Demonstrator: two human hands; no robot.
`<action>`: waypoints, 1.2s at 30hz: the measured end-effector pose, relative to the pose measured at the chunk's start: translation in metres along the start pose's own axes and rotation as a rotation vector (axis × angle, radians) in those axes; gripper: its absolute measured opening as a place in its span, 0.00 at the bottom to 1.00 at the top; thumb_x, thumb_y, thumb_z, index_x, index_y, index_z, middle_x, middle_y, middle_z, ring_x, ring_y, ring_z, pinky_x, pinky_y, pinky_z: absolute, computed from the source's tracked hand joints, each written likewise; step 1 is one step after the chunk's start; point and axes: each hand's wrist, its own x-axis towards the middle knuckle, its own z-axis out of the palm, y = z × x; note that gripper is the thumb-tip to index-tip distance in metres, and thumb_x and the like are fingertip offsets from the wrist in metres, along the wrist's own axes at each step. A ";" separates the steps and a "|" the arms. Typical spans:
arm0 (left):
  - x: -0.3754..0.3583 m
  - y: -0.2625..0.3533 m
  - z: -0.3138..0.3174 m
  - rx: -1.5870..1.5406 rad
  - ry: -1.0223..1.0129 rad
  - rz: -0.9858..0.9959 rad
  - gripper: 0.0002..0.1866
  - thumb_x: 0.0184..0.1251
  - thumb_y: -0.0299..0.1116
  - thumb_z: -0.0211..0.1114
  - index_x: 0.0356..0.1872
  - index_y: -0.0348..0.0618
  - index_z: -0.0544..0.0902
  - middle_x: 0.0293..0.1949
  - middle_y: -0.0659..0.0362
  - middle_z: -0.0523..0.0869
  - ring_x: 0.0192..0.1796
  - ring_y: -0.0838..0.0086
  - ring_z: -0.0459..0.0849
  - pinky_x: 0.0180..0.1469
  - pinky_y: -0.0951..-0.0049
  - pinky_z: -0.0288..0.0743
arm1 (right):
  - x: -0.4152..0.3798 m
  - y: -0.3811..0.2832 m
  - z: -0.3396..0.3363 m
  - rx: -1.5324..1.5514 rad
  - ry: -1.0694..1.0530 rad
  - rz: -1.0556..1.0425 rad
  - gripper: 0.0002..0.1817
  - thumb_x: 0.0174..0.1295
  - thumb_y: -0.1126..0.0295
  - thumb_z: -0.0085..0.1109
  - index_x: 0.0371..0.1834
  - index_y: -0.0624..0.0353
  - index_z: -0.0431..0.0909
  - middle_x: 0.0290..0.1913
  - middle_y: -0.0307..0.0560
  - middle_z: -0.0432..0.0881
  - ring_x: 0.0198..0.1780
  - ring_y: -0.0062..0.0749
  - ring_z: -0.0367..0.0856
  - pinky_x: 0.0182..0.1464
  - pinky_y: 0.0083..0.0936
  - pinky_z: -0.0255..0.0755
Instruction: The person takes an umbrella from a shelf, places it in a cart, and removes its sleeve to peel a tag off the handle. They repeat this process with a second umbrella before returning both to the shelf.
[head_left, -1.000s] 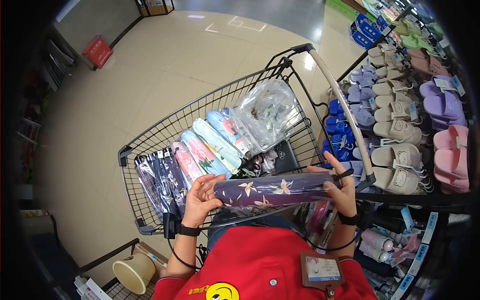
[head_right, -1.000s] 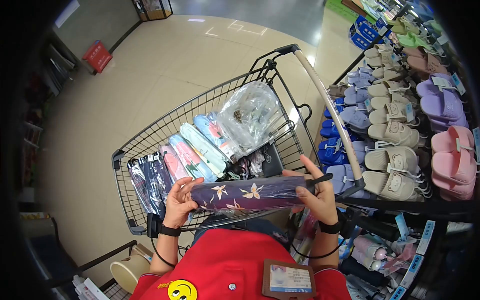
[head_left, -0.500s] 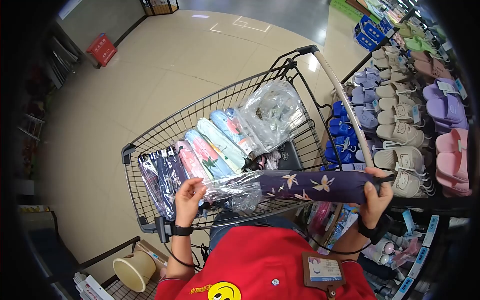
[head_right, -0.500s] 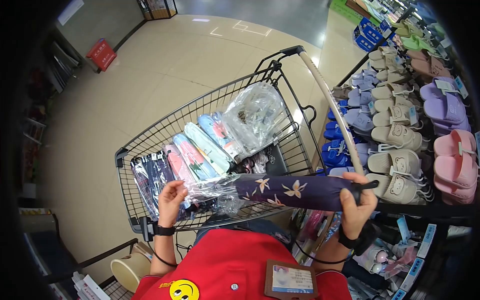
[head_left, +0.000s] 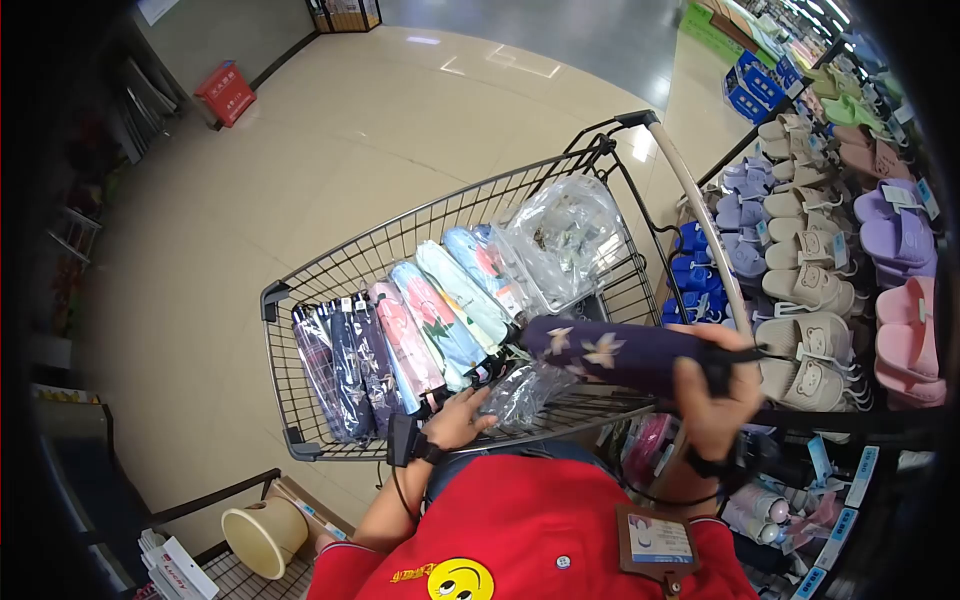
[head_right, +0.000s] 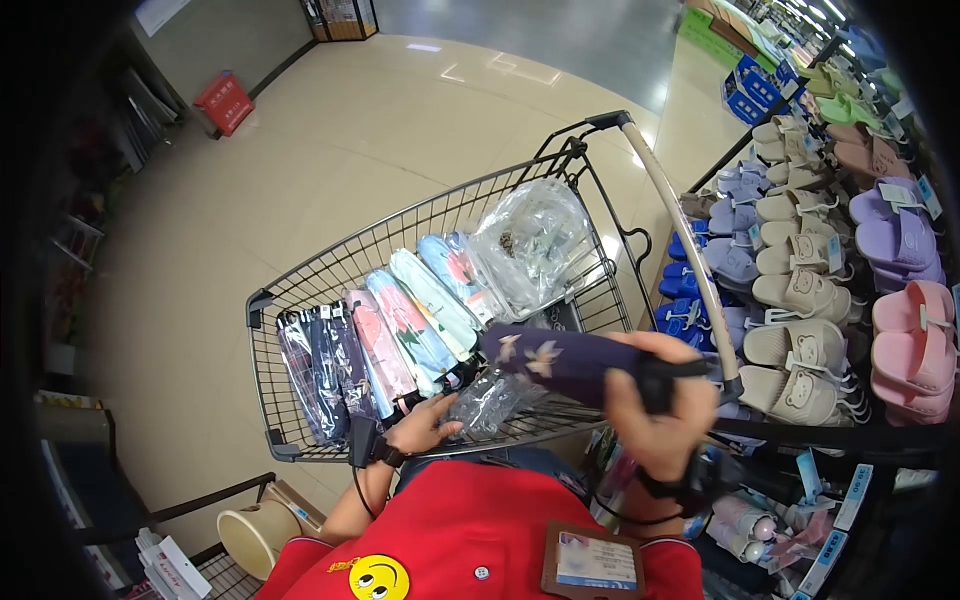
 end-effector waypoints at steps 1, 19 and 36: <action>0.002 0.008 -0.007 0.038 -0.004 -0.079 0.34 0.63 0.42 0.63 0.66 0.41 0.61 0.61 0.37 0.67 0.63 0.48 0.67 0.64 0.61 0.61 | 0.003 -0.001 0.015 -0.035 -0.091 0.082 0.16 0.50 0.76 0.63 0.43 0.66 0.76 0.36 0.50 0.84 0.36 0.29 0.82 0.40 0.23 0.75; 0.019 0.051 -0.059 -0.650 0.938 0.199 0.22 0.45 0.23 0.76 0.41 0.36 0.75 0.33 0.60 0.84 0.35 0.74 0.83 0.41 0.75 0.75 | 0.060 0.185 0.135 -0.051 -0.167 0.146 0.09 0.59 0.71 0.54 0.38 0.63 0.80 0.41 0.54 0.80 0.37 0.41 0.83 0.37 0.28 0.76; 0.030 0.040 -0.062 -0.564 0.918 0.193 0.13 0.53 0.35 0.72 0.34 0.35 0.83 0.32 0.54 0.87 0.36 0.67 0.86 0.42 0.71 0.75 | 0.080 0.239 0.184 -0.707 -0.558 0.123 0.11 0.55 0.66 0.53 0.35 0.61 0.80 0.41 0.59 0.79 0.42 0.53 0.79 0.46 0.41 0.74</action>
